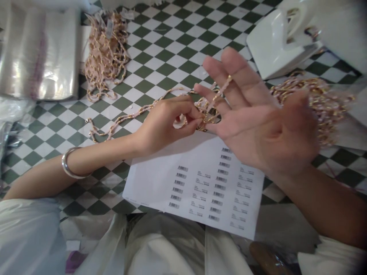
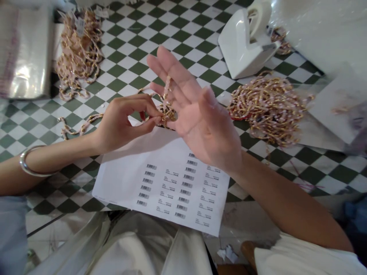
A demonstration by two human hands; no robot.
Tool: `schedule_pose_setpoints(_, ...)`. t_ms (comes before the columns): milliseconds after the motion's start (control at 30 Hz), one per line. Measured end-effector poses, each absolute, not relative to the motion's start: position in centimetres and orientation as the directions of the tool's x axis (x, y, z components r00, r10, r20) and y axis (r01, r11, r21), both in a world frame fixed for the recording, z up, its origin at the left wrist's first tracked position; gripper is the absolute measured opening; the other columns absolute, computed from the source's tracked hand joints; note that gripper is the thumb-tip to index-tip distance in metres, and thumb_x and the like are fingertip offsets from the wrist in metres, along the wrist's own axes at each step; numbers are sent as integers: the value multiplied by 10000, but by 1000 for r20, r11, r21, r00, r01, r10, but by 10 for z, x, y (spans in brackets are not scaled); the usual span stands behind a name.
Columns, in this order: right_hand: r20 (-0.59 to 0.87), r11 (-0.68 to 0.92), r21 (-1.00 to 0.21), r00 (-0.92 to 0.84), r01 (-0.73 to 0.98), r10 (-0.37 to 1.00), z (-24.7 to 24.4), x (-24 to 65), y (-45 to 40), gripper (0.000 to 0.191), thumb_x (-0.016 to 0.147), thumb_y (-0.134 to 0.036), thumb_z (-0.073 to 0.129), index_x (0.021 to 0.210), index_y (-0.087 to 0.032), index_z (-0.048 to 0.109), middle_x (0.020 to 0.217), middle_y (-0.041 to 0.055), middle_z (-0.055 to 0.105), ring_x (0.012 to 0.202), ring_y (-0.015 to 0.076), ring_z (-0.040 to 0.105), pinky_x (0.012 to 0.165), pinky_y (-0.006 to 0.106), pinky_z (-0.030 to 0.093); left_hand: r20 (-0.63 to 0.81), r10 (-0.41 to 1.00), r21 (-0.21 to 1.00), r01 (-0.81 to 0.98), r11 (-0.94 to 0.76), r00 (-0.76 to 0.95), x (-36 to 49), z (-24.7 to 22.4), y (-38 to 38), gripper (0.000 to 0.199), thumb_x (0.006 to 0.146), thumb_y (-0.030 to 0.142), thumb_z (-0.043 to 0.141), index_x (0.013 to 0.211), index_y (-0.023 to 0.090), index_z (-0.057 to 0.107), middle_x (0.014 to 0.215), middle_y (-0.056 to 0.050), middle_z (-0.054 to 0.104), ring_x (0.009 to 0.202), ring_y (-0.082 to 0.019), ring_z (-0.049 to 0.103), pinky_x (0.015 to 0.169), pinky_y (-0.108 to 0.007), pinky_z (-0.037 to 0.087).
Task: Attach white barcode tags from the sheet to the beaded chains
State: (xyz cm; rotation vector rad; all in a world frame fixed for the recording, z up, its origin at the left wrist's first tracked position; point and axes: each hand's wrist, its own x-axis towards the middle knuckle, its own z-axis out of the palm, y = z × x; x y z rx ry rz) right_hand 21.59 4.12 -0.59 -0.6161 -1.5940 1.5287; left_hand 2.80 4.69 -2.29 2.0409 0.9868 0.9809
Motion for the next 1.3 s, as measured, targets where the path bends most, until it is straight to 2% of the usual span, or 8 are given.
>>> schedule_pose_setpoints(333,265,136,-953,-532,-270,804,-6,210,34,444,954,-545,312,1326,-420,520,1499,-210,401,1519,127,155,1271,362,222,284,848,834,321,-449,447,28,-20,46,103,800,109,606,738,155,673,757,-35,672,648,-69,600,617,-176,523)
schedule_pose_setpoints(500,278,167,-956,-564,-241,778,-7,209,33,422,949,-558,343,1323,-453,508,1504,-267,352,1529,132,103,1283,399,188,266,855,840,329,-432,445,29,-22,46,96,778,110,604,711,161,651,784,-26,691,646,-64,604,615,-175,518)
schedule_pose_setpoints(733,317,232,-948,-578,-218,752,-7,211,34,425,962,-551,291,1024,-431,694,1488,-302,346,1529,144,113,1269,406,251,258,858,836,342,-429,444,29,-22,45,95,776,126,600,710,175,647,782,-17,691,641,-66,596,619,-187,523)
schedule_pose_setpoints(867,323,224,-945,-584,-237,745,-9,212,36,442,948,-577,297,1041,-405,693,1517,-267,330,1536,181,58,1260,467,249,262,860,836,343,-429,438,28,-22,44,109,770,87,591,716,163,648,789,-26,695,630,-67,599,623,-196,531)
schedule_pose_setpoints(1000,359,241,-931,-562,-274,745,-11,211,36,444,968,-536,288,1010,-384,703,1511,-226,373,1526,192,132,1246,479,273,246,870,847,340,-407,428,28,-23,44,95,773,102,602,720,161,655,775,-24,705,626,-71,604,612,-193,527)
schedule_pose_setpoints(1067,320,188,-940,-552,-283,770,-11,211,35,394,959,-533,330,1108,-407,673,1501,-219,392,1524,178,145,1246,458,281,231,875,859,333,-389,427,28,-24,45,93,775,104,606,724,162,658,772,-23,710,628,-72,604,607,-191,526)
schedule_pose_setpoints(1167,296,149,-946,-580,-287,759,-12,212,36,382,946,-540,359,1202,-429,620,1506,-238,368,1530,164,113,1254,452,268,195,885,888,306,-342,424,30,-24,45,103,775,85,605,724,156,659,778,-25,716,640,-69,607,620,-186,529)
schedule_pose_setpoints(1300,328,203,-943,-628,-264,706,-11,215,39,397,951,-559,312,1062,-443,675,1507,-292,322,1533,159,81,1253,432,280,152,893,931,243,-274,424,32,-23,46,112,784,73,585,727,134,660,774,-34,722,651,-63,610,615,-171,518)
